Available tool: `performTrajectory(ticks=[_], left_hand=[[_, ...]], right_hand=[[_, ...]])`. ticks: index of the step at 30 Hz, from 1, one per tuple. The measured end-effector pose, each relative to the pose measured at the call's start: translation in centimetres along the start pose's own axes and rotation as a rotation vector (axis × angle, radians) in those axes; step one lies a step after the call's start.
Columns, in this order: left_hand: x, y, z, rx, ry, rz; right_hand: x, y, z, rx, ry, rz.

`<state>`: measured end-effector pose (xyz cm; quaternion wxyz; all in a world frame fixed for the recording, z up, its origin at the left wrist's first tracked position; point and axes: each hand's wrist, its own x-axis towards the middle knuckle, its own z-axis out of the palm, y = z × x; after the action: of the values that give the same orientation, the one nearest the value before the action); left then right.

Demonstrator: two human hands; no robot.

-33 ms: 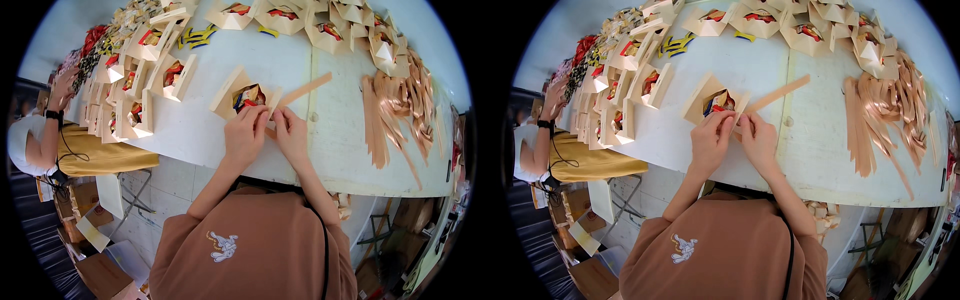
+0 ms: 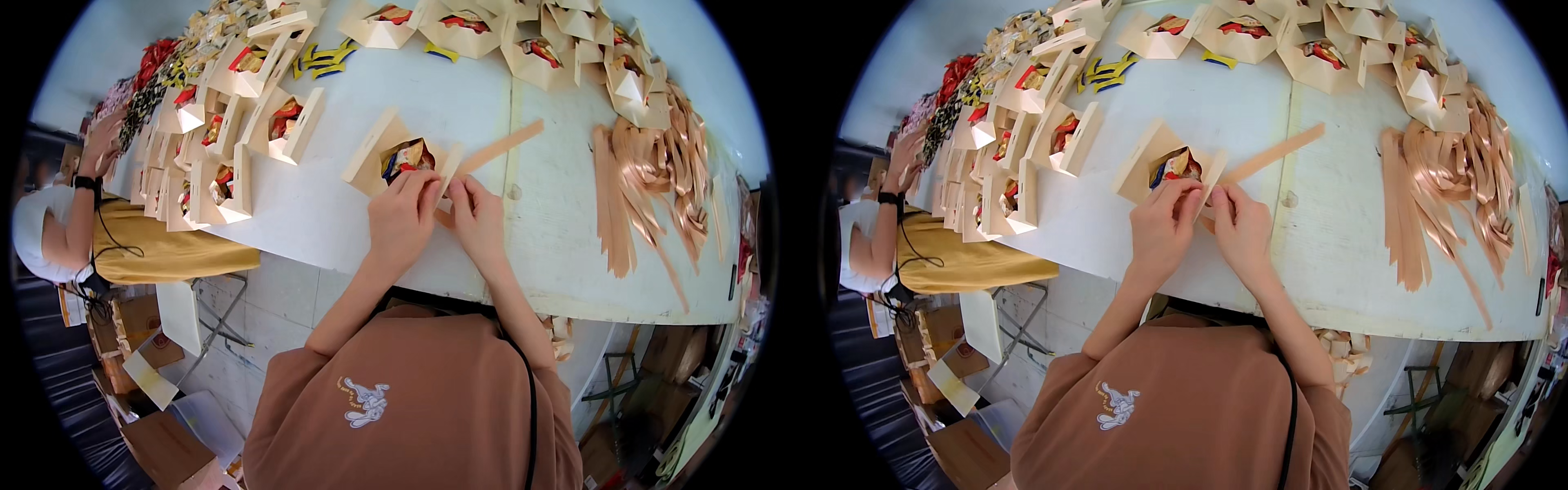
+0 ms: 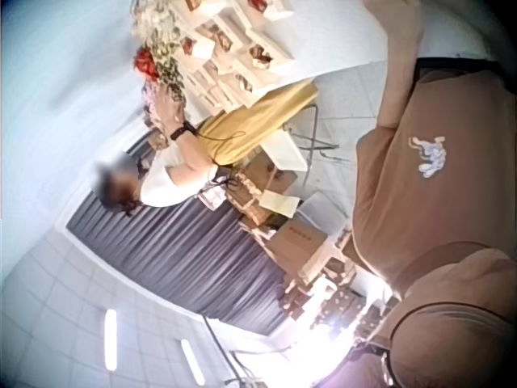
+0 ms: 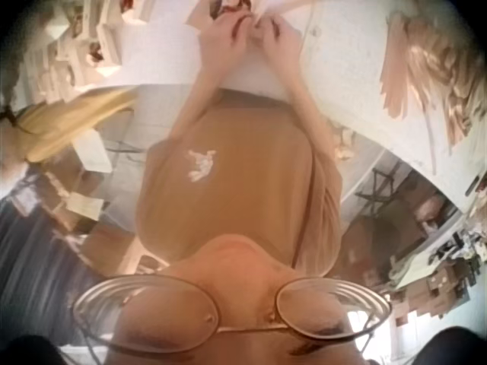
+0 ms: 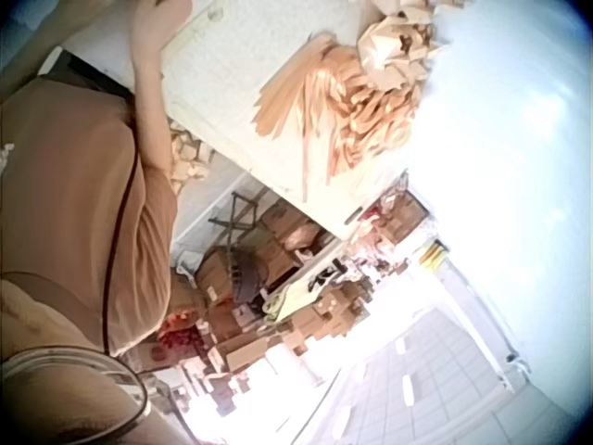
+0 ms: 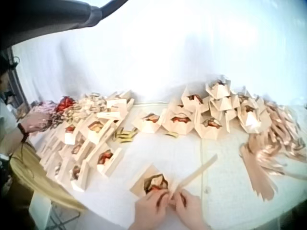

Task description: The person assembles small wooden gift boxes by placing wrapped candies inside, threading a ribbon through the frame, and tying a knot to secure the contents. The person repeats this process for multiple boxes, placing finished units on the table.

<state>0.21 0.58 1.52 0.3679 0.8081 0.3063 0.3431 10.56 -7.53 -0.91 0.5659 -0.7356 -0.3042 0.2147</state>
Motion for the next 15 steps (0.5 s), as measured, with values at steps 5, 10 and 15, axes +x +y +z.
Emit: performTrajectory(ticks=[5,10,15], left_hand=[[0.6,-0.1,0.4,0.214,-0.08,0.052],[2.1,0.3,-2.7,0.343,0.247,0.066],[3.1,-2.0,-7.7,0.085,0.174,-0.191]], right_hand=[[1.3,-1.1,-0.8,-0.169,-0.058,0.055],[2.9,-0.5,-2.9,-0.377,-0.037,-0.024],[4.0,-3.4,-6.8,-0.683,-0.035,-0.139]])
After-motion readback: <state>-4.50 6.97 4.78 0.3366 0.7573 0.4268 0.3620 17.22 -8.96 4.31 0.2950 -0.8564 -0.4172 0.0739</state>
